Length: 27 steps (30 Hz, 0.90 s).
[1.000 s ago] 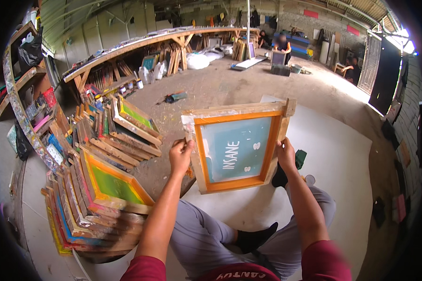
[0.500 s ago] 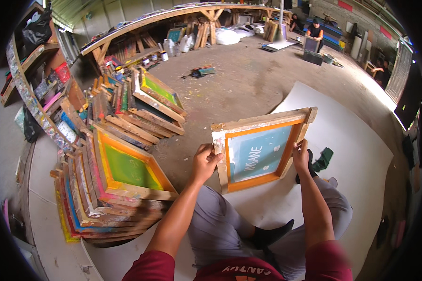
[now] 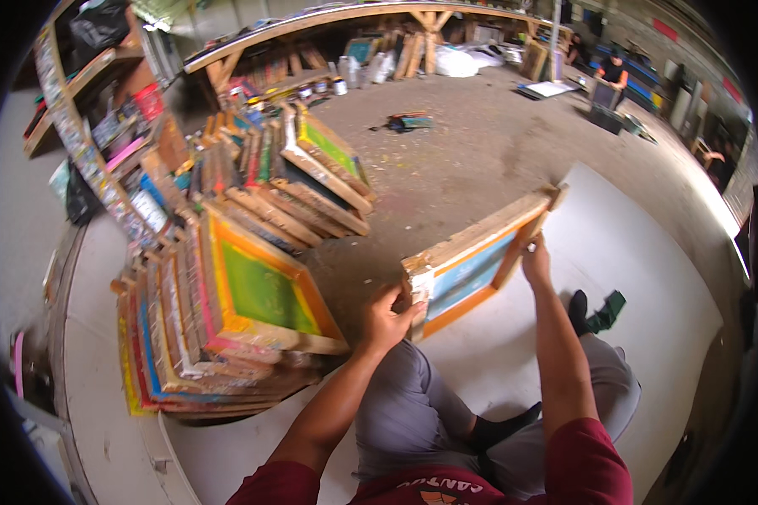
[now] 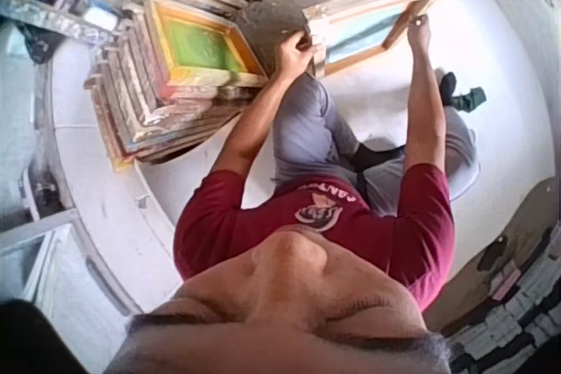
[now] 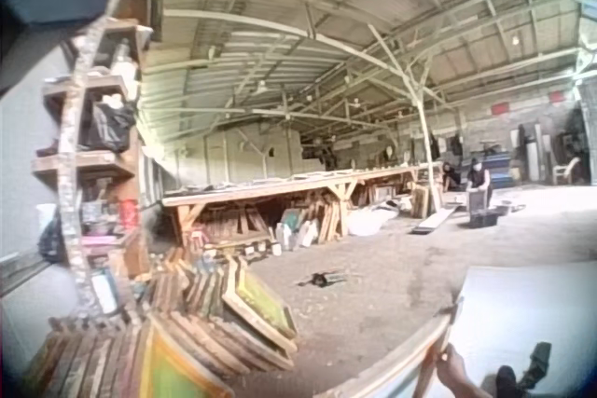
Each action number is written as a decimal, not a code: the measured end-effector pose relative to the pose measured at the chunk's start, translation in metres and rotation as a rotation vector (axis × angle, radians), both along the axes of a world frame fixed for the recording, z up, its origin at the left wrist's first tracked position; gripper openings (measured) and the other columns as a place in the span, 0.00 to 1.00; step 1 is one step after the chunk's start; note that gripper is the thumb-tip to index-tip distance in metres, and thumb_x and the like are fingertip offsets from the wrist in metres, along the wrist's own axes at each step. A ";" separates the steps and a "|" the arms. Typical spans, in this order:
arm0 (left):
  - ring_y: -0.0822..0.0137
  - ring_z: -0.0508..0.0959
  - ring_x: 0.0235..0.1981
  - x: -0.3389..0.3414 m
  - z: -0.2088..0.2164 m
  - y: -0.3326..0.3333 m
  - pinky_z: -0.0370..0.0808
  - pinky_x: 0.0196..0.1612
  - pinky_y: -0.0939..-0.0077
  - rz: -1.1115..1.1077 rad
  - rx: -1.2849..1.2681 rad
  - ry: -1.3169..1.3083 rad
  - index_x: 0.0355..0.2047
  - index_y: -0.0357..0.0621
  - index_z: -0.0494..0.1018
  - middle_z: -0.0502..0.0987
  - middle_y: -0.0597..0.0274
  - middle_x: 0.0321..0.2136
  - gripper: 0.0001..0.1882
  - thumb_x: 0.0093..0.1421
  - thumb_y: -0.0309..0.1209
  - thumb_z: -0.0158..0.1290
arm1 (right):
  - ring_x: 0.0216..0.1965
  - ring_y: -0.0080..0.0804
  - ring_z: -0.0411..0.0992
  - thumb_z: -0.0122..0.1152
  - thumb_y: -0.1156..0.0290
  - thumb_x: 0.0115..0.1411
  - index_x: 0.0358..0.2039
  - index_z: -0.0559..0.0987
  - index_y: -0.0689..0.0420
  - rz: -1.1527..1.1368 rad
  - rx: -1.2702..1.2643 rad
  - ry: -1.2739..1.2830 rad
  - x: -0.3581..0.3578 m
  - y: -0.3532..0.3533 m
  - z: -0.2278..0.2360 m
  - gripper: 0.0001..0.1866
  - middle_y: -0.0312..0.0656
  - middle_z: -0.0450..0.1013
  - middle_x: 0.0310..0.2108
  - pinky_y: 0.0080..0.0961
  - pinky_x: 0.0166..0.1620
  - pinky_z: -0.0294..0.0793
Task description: The person sits on the floor and prepares screen printing frames by wiping the mesh with a cloth and applying masking tape to the edges. They handle multiple frames, wiping each one and taping the borders before setting them aside.
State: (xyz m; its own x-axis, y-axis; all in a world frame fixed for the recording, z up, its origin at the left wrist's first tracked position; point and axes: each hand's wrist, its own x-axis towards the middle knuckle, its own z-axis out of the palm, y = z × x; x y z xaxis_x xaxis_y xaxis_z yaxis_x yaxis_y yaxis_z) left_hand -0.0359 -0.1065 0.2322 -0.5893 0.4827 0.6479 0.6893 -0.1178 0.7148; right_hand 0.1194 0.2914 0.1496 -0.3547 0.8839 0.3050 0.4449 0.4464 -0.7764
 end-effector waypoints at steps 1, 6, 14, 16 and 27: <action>0.62 0.84 0.32 0.001 0.002 0.002 0.80 0.37 0.68 0.004 -0.017 0.028 0.42 0.35 0.81 0.82 0.54 0.33 0.20 0.51 0.29 0.75 | 0.55 0.63 0.76 0.63 0.68 0.66 0.71 0.64 0.54 -0.020 0.113 0.073 -0.004 -0.017 0.003 0.35 0.62 0.78 0.52 0.49 0.55 0.77; 0.60 0.84 0.33 0.000 0.000 0.005 0.81 0.39 0.68 0.056 -0.059 0.009 0.42 0.36 0.80 0.82 0.54 0.33 0.20 0.51 0.29 0.75 | 0.24 0.31 0.75 0.49 0.59 0.75 0.64 0.71 0.60 0.099 -0.497 0.809 -0.030 -0.151 0.069 0.24 0.46 0.75 0.31 0.30 0.27 0.81; 0.60 0.84 0.35 0.001 -0.021 0.010 0.81 0.40 0.66 0.114 0.022 -0.110 0.44 0.37 0.80 0.82 0.54 0.36 0.21 0.53 0.29 0.74 | 0.28 0.40 0.81 0.66 0.69 0.66 0.71 0.46 0.55 0.310 -0.674 0.826 -0.084 -0.251 0.168 0.44 0.51 0.77 0.39 0.34 0.26 0.84; 0.62 0.84 0.36 0.001 -0.019 0.009 0.81 0.41 0.68 0.130 0.082 -0.145 0.46 0.37 0.80 0.81 0.55 0.36 0.22 0.54 0.29 0.74 | 0.27 0.36 0.79 0.65 0.73 0.63 0.67 0.52 0.56 0.428 -0.692 0.833 -0.097 -0.245 0.174 0.39 0.50 0.77 0.39 0.31 0.25 0.82; 0.68 0.85 0.40 -0.015 0.011 -0.056 0.83 0.42 0.73 0.285 0.269 -0.300 0.50 0.32 0.79 0.83 0.55 0.42 0.23 0.56 0.25 0.73 | 0.25 0.30 0.77 0.67 0.72 0.60 0.74 0.49 0.71 0.923 -0.699 0.619 -0.180 -0.307 0.237 0.49 0.45 0.78 0.33 0.28 0.23 0.77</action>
State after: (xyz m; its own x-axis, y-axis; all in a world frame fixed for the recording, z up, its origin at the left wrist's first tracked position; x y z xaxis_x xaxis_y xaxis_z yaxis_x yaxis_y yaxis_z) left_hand -0.0511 -0.1624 0.2430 -0.8533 0.1140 0.5089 0.4892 -0.1627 0.8568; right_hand -0.0609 -0.0159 0.3863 -0.8775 0.4293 0.2139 -0.3170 -0.1844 -0.9303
